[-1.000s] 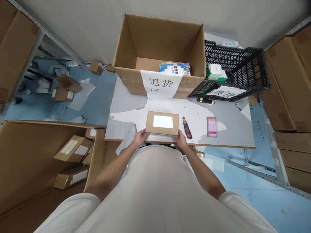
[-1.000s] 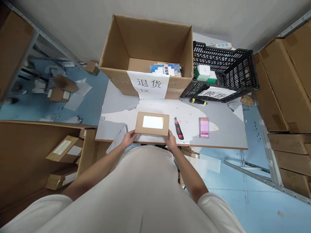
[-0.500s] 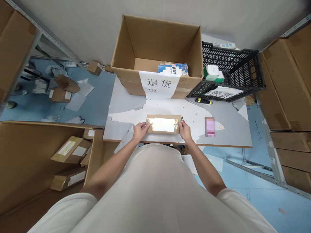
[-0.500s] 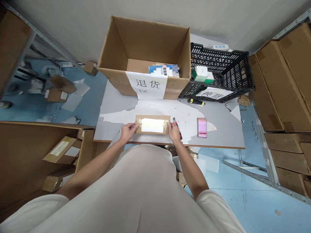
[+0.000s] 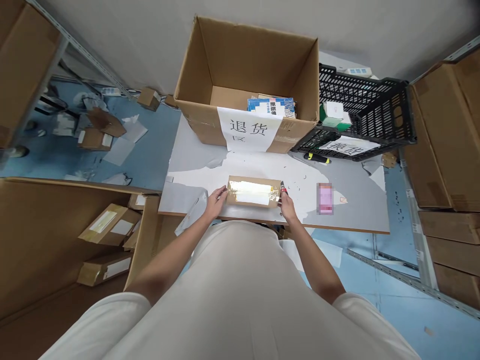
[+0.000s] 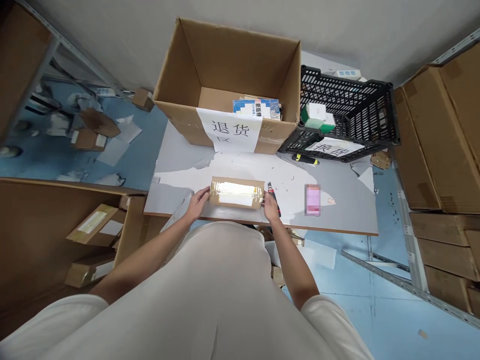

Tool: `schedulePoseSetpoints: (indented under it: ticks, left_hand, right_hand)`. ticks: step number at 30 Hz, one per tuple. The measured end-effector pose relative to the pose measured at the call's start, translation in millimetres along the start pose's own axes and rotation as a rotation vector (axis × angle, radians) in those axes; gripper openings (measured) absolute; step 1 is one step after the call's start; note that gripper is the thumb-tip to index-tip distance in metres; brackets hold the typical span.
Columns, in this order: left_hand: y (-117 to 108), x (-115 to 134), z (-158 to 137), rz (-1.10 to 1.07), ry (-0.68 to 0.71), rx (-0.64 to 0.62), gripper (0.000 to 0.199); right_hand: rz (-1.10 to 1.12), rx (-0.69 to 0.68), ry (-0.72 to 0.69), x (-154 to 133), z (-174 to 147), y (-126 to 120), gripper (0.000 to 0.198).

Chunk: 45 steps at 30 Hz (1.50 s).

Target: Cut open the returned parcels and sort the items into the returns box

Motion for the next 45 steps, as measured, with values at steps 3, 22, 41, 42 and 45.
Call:
schedulePoseSetpoints:
  ticks: [3,22,41,42,45]
  left_hand:
    - [2.7,-17.8,-7.8,-0.127,-0.034,-0.089,0.062]
    - [-1.9,-11.5,40.0,0.394,0.005,0.010,0.037]
    - [0.1,-20.9,-8.3,0.159,0.014,-0.097,0.045]
    - [-3.1,-12.9,-6.5,0.222,0.035,-0.068,0.042]
    - [-7.7,4.8,2.2,0.353,0.050,0.009,0.040]
  right_hand:
    - [0.022,0.006,0.016,16.0,-9.7,5.0,0.053]
    - [-0.528,-0.052,0.009,-13.0,16.9,10.9,0.050]
    - [-0.356,-0.169,-0.165,-0.8,-19.5,10.4,0.050]
    - [-0.398,-0.149,-0.165,-8.7,-18.6,7.2,0.047]
    - [-0.527,-0.098,-0.123,-27.4,-12.7,2.6,0.046]
Point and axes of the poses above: each hand's wrist, its own z-axis towards the middle knuckle, its own y-axis out of the palm, x = y × z, the point moved 3 cm from there along z, towards the middle knuckle, and after that the axes turned 13 degrees about -x, right-handed, at the moved point
